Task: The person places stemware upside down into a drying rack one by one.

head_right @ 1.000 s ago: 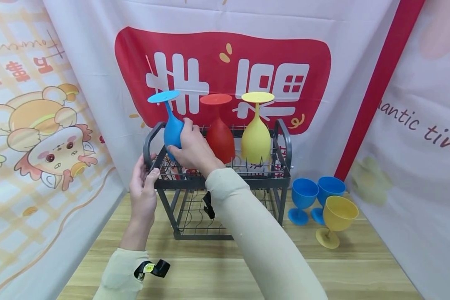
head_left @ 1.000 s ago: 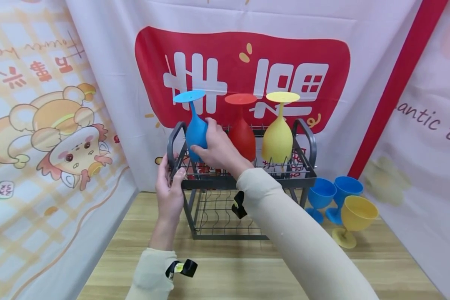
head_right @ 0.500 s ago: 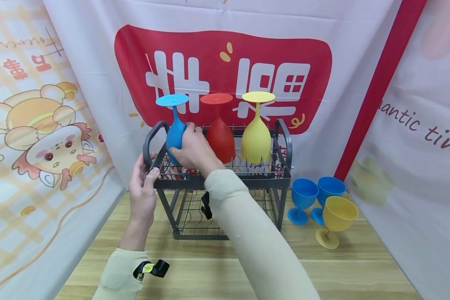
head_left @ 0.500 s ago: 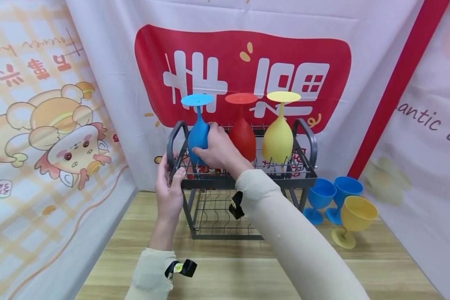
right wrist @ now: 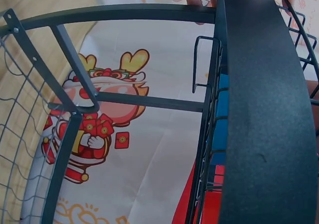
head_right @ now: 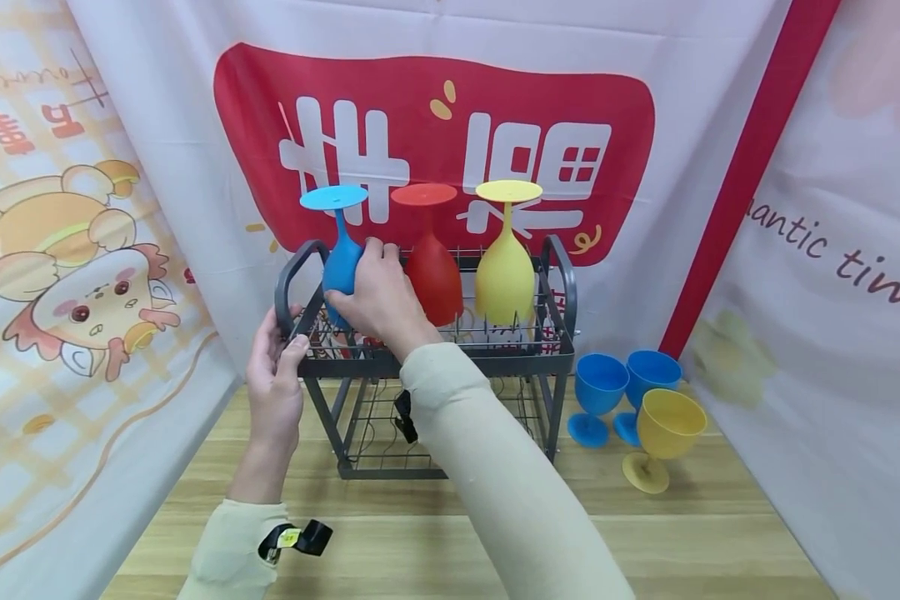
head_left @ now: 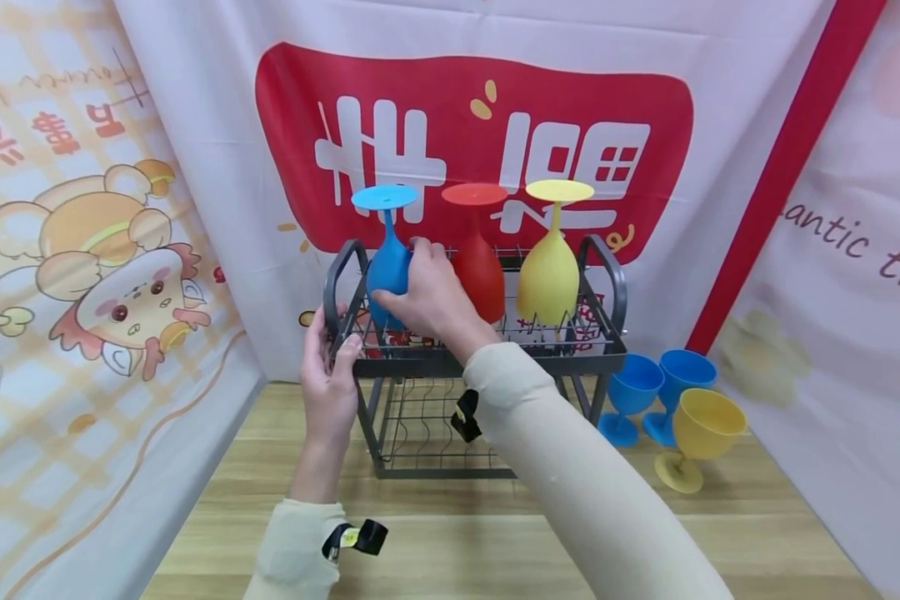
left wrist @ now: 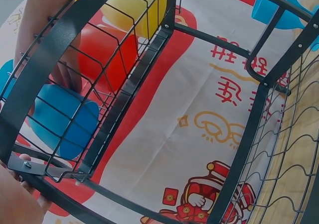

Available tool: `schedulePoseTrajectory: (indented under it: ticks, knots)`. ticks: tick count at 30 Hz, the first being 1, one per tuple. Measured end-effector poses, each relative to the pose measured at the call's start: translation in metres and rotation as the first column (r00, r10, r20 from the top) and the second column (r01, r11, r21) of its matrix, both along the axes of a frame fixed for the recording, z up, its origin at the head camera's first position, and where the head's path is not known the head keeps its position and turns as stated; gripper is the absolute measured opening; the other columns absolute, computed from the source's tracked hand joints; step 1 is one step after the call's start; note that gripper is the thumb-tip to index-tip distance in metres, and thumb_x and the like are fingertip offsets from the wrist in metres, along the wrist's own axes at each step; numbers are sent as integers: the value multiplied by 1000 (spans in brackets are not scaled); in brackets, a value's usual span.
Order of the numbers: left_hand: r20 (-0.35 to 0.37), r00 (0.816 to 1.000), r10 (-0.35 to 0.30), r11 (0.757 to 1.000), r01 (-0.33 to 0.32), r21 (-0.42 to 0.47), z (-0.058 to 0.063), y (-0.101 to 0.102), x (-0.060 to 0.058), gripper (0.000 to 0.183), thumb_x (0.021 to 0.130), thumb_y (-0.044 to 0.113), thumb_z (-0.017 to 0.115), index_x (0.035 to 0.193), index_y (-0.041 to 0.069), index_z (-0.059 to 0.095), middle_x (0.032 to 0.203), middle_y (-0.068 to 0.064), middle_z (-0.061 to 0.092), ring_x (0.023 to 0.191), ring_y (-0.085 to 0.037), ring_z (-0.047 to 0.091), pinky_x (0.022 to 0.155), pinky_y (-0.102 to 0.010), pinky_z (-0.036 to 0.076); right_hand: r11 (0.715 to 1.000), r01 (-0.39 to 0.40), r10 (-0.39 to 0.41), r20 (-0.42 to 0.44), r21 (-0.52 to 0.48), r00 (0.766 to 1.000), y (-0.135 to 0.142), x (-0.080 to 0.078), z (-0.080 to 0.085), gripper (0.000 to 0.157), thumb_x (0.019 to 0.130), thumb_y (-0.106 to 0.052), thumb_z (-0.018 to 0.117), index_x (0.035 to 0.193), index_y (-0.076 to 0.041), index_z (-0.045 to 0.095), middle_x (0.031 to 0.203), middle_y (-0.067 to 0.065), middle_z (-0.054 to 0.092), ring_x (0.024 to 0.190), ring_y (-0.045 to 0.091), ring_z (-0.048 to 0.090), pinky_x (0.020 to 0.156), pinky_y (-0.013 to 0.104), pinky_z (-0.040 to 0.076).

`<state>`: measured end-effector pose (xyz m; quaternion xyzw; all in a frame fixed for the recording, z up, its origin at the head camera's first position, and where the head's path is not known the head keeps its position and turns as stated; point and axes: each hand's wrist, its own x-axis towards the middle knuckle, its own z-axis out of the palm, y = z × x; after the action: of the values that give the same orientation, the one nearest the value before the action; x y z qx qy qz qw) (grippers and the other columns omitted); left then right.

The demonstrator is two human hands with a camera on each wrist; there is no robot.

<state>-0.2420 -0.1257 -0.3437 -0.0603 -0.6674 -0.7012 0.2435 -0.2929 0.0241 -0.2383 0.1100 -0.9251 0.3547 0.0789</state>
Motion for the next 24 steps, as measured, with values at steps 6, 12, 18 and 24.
schedulePoseTrajectory:
  ticks: [6, 12, 18, 24]
  knots:
    - [-4, 1000, -2, 1000, 2, -1, 0, -2, 0, 58, 109, 22, 55, 164, 22, 36, 158, 11, 54, 147, -19, 51, 129, -49, 36, 1000, 19, -20, -55, -14, 998, -2, 10, 3, 89, 90, -41, 84, 159, -14, 35, 152, 8, 52, 135, 29, 57, 104, 50, 61]
    - [1, 1000, 4, 1000, -4, 1, -1, -2, 0, 58, 109, 22, 55, 164, 23, 36, 158, 11, 54, 148, -16, 50, 130, -49, 36, 999, 38, -42, -107, -38, 993, 10, 25, 11, 93, 88, -43, 85, 161, -13, 36, 157, 9, 51, 140, 30, 55, 104, 49, 61]
    - [2, 1000, 14, 1000, -14, -6, -2, -2, -1, 58, 109, 22, 55, 164, 23, 37, 157, 11, 54, 147, -18, 51, 130, -52, 36, 999, 8, -17, -173, -50, 985, 42, 44, 19, 90, 88, -43, 85, 160, -15, 40, 155, 8, 55, 139, 26, 56, 106, 46, 60]
    - [-8, 1000, 16, 1000, -16, -3, -2, -2, -1, 57, 109, 22, 56, 163, 21, 38, 156, 10, 55, 146, -20, 51, 129, -54, 36, 990, -70, 34, -272, -120, 962, 87, 63, 17, 79, 88, -39, 86, 152, -13, 49, 149, 8, 62, 133, 26, 64, 106, 43, 61]
